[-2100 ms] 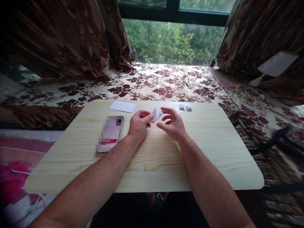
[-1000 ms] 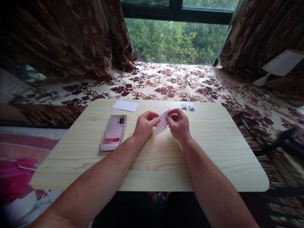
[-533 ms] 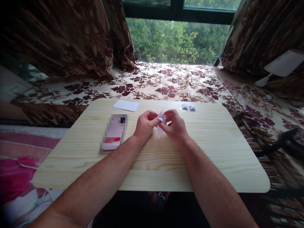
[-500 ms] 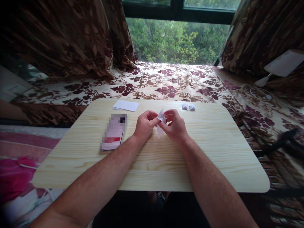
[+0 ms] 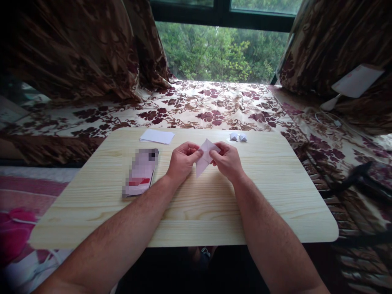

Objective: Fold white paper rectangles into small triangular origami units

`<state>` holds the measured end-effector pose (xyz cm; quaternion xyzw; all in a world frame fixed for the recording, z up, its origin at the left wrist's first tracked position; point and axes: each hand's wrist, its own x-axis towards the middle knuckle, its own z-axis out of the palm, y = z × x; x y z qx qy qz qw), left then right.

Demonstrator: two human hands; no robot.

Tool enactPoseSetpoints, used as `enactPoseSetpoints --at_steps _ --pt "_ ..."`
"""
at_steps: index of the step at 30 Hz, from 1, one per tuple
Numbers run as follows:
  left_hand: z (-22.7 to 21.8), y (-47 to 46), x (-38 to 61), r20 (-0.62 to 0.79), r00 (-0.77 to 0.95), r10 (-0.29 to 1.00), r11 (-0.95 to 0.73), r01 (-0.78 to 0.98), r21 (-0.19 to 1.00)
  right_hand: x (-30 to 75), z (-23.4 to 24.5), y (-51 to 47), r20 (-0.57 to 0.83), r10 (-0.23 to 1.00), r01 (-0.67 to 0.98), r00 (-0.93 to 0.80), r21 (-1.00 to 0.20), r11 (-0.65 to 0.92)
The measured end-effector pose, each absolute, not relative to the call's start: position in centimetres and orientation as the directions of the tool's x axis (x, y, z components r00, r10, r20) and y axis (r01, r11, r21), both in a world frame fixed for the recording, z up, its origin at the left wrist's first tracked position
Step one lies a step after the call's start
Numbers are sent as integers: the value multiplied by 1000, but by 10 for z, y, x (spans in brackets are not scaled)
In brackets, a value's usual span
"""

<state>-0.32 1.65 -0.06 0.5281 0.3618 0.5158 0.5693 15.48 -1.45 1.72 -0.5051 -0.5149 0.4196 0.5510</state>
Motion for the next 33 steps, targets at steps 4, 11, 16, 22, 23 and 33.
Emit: enactPoseSetpoints --at_steps 4,11,16,22,23,33 --pt "1 16 -5 144 232 962 -99 -197 975 157 18 -14 131 986 9 105 -991 131" --pt "7 12 -5 115 324 939 -37 -237 971 163 19 -14 119 990 -60 81 -990 124" --pt "10 11 -6 102 270 957 -37 -236 971 163 20 -17 91 996 -86 -3 -992 90" --pt "7 14 -5 99 229 968 -25 -306 952 164 21 -19 117 991 -111 -60 -988 109" --pt "6 14 -5 98 221 970 -25 -310 950 164 21 -19 114 991 -119 -64 -987 106" --pt "5 17 -8 41 219 975 36 -336 941 165 23 -21 114 988 -143 -100 -985 99"
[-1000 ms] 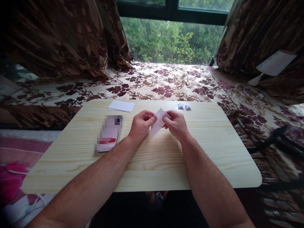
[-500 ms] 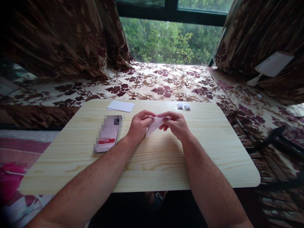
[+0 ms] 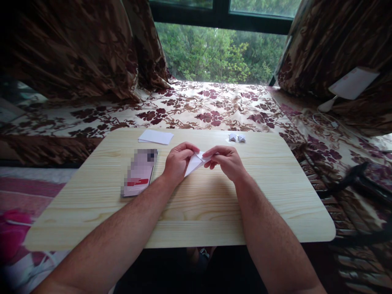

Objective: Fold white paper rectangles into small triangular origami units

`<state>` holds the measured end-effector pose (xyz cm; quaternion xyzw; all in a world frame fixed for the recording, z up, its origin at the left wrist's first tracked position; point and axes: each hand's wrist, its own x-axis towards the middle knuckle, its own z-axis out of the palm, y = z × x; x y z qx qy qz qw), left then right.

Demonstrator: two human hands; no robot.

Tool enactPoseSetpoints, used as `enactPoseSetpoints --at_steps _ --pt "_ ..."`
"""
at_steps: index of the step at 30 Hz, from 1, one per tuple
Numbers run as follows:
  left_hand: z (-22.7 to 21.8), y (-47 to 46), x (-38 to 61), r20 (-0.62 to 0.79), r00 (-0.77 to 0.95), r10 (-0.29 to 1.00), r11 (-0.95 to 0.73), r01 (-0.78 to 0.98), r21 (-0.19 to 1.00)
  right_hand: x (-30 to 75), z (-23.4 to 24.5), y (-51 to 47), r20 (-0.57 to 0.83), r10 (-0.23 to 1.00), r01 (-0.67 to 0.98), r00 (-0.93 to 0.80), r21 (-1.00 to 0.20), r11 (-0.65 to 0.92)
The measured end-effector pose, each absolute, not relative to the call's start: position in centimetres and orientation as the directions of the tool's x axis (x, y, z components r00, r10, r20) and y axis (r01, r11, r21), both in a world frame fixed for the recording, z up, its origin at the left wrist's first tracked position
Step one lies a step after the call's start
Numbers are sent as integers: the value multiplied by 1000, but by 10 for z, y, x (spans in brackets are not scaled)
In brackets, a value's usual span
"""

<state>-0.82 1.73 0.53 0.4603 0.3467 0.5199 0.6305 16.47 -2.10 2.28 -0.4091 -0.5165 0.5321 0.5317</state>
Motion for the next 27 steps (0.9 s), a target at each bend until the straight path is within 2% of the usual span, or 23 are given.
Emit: enactPoseSetpoints --at_steps 6,11,20,27 --pt "5 16 -6 95 168 981 -45 -281 959 165 24 -22 121 986 -97 -115 -989 111" --pt "3 15 -5 105 188 976 -56 -247 967 162 24 -21 161 985 -10 -57 -987 161" --pt "7 13 -7 116 176 978 -79 -205 976 159 21 -18 110 993 -10 -39 -994 109" --pt "7 13 -7 117 200 973 -74 -209 975 157 20 -17 124 992 -27 -28 -992 123"
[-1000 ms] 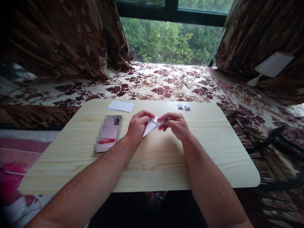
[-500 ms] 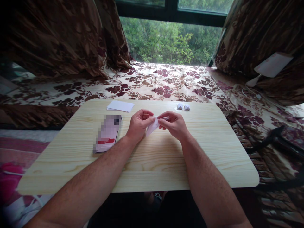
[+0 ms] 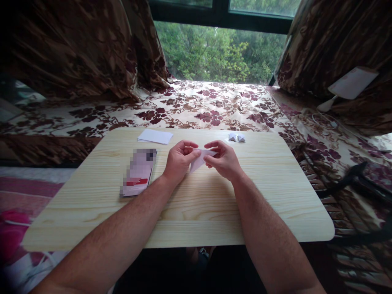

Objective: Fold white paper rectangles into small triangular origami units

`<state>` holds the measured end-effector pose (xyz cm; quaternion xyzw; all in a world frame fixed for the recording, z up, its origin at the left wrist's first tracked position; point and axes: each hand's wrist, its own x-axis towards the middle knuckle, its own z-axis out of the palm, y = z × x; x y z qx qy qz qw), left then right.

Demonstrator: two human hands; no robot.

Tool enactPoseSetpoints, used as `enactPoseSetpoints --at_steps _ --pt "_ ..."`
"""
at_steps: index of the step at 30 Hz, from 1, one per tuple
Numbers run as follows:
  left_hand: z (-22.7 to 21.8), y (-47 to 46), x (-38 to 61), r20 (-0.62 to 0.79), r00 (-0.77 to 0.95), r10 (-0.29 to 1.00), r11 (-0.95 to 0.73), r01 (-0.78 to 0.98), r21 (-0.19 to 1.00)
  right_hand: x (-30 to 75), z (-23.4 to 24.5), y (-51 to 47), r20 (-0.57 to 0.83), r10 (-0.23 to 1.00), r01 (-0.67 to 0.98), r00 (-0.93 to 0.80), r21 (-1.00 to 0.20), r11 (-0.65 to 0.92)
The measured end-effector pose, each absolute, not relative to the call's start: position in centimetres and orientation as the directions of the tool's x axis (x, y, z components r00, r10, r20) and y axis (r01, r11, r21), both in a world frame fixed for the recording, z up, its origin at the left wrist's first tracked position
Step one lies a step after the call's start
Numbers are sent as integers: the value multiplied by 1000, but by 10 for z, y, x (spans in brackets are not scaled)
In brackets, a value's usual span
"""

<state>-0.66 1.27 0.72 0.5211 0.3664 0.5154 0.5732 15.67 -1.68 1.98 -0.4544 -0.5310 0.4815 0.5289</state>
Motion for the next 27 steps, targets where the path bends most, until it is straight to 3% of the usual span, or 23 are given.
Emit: enactPoseSetpoints --at_steps 8,27 --pt "-3 16 -4 63 294 954 -1 -207 978 158 16 -15 184 983 -19 24 -983 184" --pt "1 15 -2 63 161 985 -24 -232 972 154 17 -18 143 990 132 -18 -981 144"
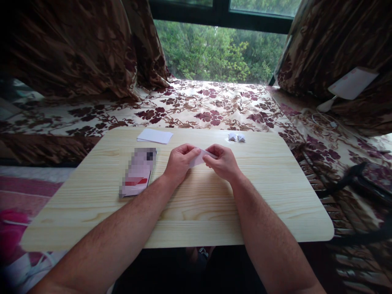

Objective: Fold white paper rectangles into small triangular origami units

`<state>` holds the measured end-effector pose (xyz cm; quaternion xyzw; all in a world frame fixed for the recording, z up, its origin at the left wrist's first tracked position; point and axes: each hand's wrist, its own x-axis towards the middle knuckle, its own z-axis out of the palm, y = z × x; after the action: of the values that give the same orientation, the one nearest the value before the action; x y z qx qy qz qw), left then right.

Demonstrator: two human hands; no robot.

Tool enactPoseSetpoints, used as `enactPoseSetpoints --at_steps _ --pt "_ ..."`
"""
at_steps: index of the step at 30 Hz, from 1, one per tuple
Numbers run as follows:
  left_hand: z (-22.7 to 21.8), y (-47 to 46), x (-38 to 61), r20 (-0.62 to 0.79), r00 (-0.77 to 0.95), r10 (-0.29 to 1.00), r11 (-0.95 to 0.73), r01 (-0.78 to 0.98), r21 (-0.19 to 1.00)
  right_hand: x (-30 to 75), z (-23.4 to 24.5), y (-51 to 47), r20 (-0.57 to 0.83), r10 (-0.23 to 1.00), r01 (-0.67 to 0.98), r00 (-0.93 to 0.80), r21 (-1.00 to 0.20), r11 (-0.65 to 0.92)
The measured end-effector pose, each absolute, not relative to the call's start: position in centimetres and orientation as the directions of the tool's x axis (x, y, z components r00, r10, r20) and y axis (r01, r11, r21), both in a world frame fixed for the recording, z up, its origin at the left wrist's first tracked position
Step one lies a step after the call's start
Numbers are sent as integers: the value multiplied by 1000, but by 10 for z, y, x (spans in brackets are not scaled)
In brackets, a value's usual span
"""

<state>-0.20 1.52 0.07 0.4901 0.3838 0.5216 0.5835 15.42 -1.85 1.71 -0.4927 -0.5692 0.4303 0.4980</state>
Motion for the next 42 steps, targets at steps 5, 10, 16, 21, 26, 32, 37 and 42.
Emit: enactPoseSetpoints --at_steps 5,10,16,21,26,32,37,42 --pt "2 15 -1 55 146 988 -19 -237 971 155 16 -19 136 991 170 -8 -976 136" --pt "3 16 -2 28 125 992 1 -221 975 154 17 -19 140 990 212 -11 -967 139" --pt "3 17 -2 -33 161 986 84 -322 943 153 17 -18 152 988 258 -7 -955 148" --pt "2 18 -3 -70 187 980 135 -362 922 153 17 -19 130 991 245 -15 -961 130" --pt "4 17 -3 -51 131 990 84 -256 963 153 17 -19 116 993 241 -27 -963 119" --pt "-2 16 -5 38 246 968 -6 -130 992 153 19 -19 141 990 243 3 -960 136" --pt "0 16 -4 -4 229 973 38 -144 989 154 20 -19 122 992 176 16 -977 117" --pt "3 15 -5 -9 265 964 52 -156 986 154 20 -19 135 990 170 35 -977 127"
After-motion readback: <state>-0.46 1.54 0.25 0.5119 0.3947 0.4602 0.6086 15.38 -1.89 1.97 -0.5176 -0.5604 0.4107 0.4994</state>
